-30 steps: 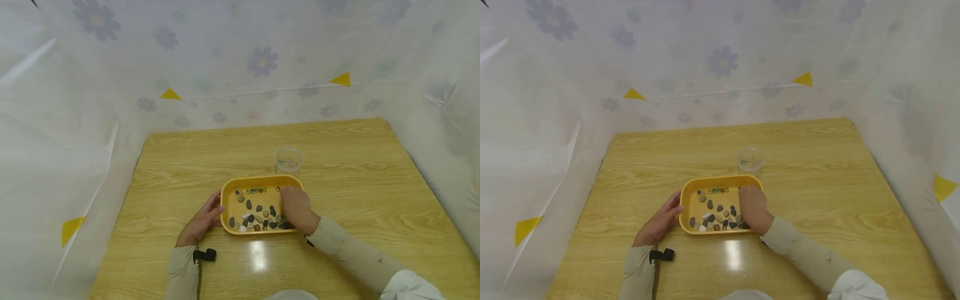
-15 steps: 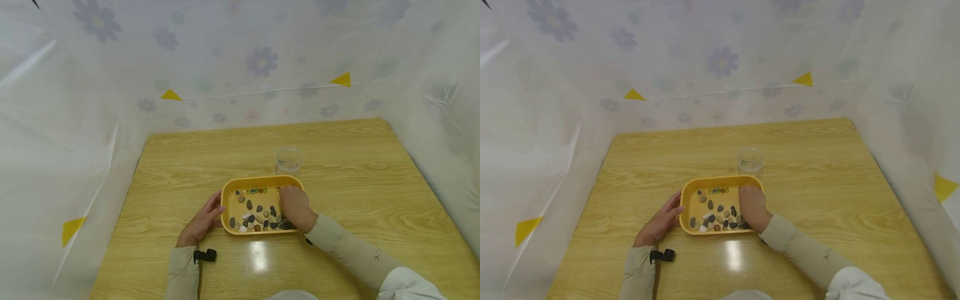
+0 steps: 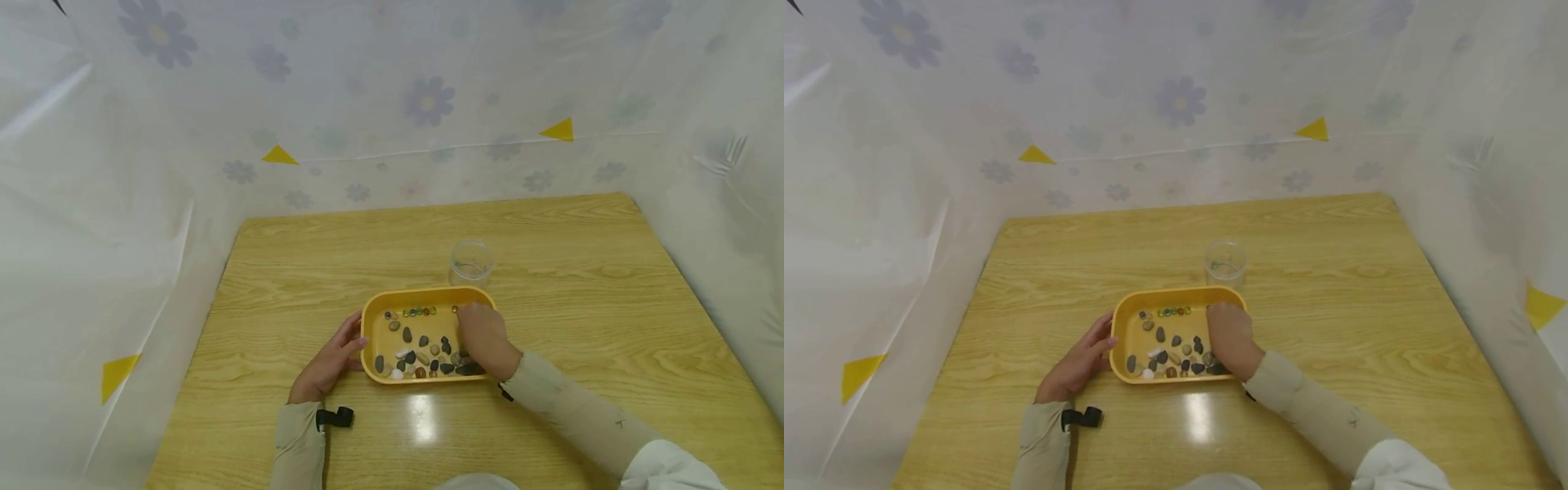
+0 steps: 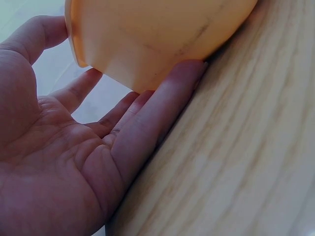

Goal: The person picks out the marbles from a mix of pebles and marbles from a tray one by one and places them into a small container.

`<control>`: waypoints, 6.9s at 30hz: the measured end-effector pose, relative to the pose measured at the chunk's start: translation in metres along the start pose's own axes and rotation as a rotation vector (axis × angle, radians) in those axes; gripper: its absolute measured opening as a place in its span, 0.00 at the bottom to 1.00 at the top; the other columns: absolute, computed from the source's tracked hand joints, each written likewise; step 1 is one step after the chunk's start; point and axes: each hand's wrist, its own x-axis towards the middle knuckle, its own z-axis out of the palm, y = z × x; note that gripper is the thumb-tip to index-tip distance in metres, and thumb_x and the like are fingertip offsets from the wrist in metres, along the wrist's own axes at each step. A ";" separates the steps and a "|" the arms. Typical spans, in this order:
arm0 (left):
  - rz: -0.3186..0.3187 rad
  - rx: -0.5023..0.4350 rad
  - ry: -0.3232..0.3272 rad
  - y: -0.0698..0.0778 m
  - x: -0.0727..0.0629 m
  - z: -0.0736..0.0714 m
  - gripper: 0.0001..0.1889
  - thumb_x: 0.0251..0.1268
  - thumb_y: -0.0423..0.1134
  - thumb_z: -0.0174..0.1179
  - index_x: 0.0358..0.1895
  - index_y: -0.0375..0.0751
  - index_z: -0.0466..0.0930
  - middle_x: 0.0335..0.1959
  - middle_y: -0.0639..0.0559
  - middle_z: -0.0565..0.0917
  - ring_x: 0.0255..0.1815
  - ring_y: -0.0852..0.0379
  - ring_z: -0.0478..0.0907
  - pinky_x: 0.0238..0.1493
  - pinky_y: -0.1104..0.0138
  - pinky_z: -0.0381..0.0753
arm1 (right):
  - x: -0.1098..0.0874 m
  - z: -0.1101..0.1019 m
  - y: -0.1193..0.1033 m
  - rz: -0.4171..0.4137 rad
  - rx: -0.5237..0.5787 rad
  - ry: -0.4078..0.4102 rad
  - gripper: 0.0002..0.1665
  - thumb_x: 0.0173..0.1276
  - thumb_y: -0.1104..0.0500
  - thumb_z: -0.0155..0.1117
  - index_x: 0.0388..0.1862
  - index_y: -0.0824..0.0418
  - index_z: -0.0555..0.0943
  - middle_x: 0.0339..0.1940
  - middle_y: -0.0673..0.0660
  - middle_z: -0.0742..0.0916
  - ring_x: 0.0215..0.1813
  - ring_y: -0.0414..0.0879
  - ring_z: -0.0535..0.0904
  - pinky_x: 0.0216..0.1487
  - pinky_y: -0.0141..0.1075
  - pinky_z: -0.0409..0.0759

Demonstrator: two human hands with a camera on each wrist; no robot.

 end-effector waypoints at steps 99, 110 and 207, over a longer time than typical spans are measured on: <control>0.000 -0.004 -0.019 -0.003 0.001 -0.003 0.29 0.70 0.43 0.52 0.71 0.61 0.53 0.70 0.46 0.57 0.58 0.41 0.69 0.43 0.49 0.79 | 0.069 -0.040 0.074 -0.128 0.553 0.269 0.11 0.67 0.61 0.60 0.45 0.65 0.82 0.39 0.60 0.85 0.39 0.50 0.81 0.39 0.44 0.81; -0.005 -0.011 -0.056 0.009 -0.002 0.000 0.30 0.72 0.39 0.48 0.73 0.56 0.49 0.70 0.42 0.54 0.59 0.39 0.68 0.45 0.47 0.78 | 0.059 -0.045 0.076 -0.148 0.543 0.268 0.13 0.69 0.59 0.58 0.46 0.66 0.81 0.38 0.60 0.85 0.37 0.50 0.80 0.38 0.44 0.81; -0.001 0.000 -0.018 0.001 0.002 -0.001 0.29 0.69 0.45 0.53 0.70 0.66 0.55 0.69 0.50 0.58 0.57 0.42 0.70 0.42 0.49 0.80 | 0.020 0.010 0.011 -0.013 0.297 0.088 0.17 0.65 0.62 0.57 0.16 0.57 0.71 0.13 0.52 0.72 0.15 0.44 0.67 0.12 0.35 0.64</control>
